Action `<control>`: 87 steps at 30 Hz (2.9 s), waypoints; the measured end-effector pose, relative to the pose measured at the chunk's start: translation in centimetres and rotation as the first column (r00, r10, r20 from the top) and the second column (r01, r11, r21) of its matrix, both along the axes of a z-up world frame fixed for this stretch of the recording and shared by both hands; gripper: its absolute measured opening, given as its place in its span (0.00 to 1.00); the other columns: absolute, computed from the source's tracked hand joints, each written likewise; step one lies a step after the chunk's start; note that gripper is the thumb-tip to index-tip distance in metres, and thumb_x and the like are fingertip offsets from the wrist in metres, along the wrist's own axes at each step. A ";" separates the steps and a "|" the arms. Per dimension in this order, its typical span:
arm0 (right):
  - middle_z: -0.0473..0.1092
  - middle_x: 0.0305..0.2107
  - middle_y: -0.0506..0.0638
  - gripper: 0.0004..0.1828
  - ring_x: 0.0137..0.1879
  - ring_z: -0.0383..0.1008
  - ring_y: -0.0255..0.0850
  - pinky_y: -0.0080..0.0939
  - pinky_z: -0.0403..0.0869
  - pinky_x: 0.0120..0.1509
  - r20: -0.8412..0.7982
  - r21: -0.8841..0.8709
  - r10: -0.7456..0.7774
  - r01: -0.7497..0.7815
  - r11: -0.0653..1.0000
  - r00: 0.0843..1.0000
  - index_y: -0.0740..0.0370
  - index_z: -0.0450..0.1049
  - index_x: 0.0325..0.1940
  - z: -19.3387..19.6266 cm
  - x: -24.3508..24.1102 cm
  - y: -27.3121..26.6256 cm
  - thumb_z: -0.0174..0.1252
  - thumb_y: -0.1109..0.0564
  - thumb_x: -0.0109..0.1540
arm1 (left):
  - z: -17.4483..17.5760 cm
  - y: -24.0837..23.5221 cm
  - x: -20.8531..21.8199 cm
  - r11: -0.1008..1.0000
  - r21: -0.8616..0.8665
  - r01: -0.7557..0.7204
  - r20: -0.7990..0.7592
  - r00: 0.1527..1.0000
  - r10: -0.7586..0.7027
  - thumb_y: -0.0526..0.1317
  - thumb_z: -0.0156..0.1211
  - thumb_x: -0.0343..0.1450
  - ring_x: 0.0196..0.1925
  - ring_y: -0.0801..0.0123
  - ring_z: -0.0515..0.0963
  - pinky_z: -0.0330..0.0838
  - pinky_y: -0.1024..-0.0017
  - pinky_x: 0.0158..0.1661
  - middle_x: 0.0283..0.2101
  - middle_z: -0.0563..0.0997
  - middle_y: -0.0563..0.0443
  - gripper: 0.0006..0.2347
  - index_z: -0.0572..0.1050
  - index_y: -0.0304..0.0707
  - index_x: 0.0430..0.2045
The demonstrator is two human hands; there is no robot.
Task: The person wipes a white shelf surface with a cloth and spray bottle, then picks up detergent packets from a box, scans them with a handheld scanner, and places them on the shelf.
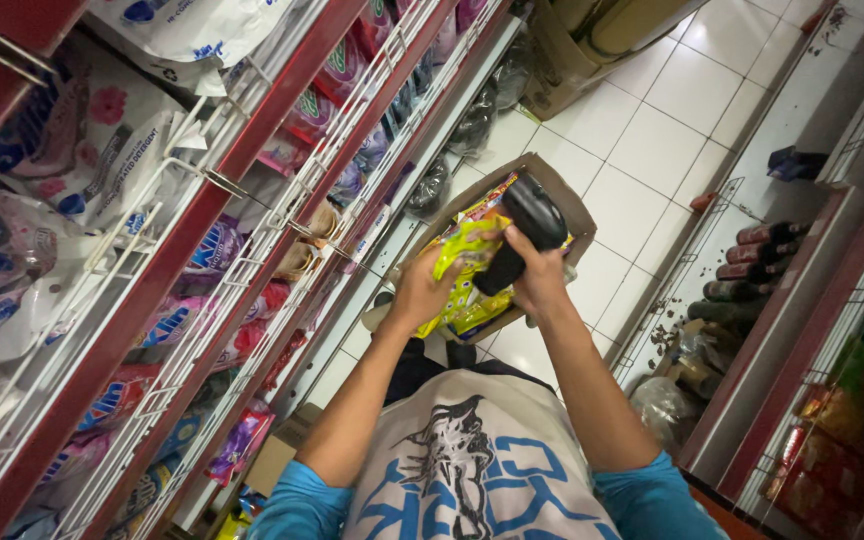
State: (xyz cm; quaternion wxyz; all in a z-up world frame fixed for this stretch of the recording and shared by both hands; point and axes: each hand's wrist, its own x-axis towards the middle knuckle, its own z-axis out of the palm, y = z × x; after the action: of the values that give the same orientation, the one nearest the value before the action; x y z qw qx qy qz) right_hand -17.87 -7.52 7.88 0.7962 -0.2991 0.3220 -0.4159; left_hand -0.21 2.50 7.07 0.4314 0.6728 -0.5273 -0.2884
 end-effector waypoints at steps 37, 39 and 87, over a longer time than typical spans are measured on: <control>0.78 0.38 0.45 0.19 0.41 0.76 0.30 0.36 0.77 0.47 -0.613 -0.224 0.151 -0.354 0.908 0.775 0.63 0.76 0.52 -1.3 -3.1 6.3 0.70 0.58 0.58 | -5.6 0.0 0.3 0.976 0.045 -0.214 -0.823 0.545 0.158 0.43 0.56 0.77 0.37 0.75 0.81 0.74 0.75 0.40 0.38 0.85 0.47 0.16 0.81 0.20 0.38; 0.77 0.35 0.47 0.19 0.39 0.76 0.32 0.38 0.77 0.45 -0.606 -0.160 0.184 -0.345 0.925 0.774 0.63 0.76 0.51 -1.4 -3.2 6.2 0.70 0.57 0.58 | -6.2 -0.1 0.3 0.974 0.045 -0.222 -0.812 0.560 0.165 0.42 0.56 0.78 0.37 0.75 0.81 0.74 0.75 0.40 0.38 0.85 0.46 0.16 0.81 0.19 0.38; 0.53 0.72 0.56 0.47 0.75 0.56 0.43 0.47 0.59 0.77 -0.232 -0.369 0.248 -0.321 0.872 0.941 0.61 0.41 0.81 4.0 0.9 1.8 0.58 0.63 0.62 | 5.1 6.4 1.1 0.856 -0.079 -0.510 -0.766 0.581 0.276 0.39 0.63 0.73 0.57 0.67 0.76 0.71 0.66 0.58 0.58 0.76 0.44 0.26 0.63 0.32 0.66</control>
State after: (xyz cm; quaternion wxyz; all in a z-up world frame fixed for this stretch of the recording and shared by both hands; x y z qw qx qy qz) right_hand -16.95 -5.69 11.88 0.7385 -0.5362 0.2513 -0.3225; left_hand 0.90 8.92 12.17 0.7523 0.5295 -0.1817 -0.3473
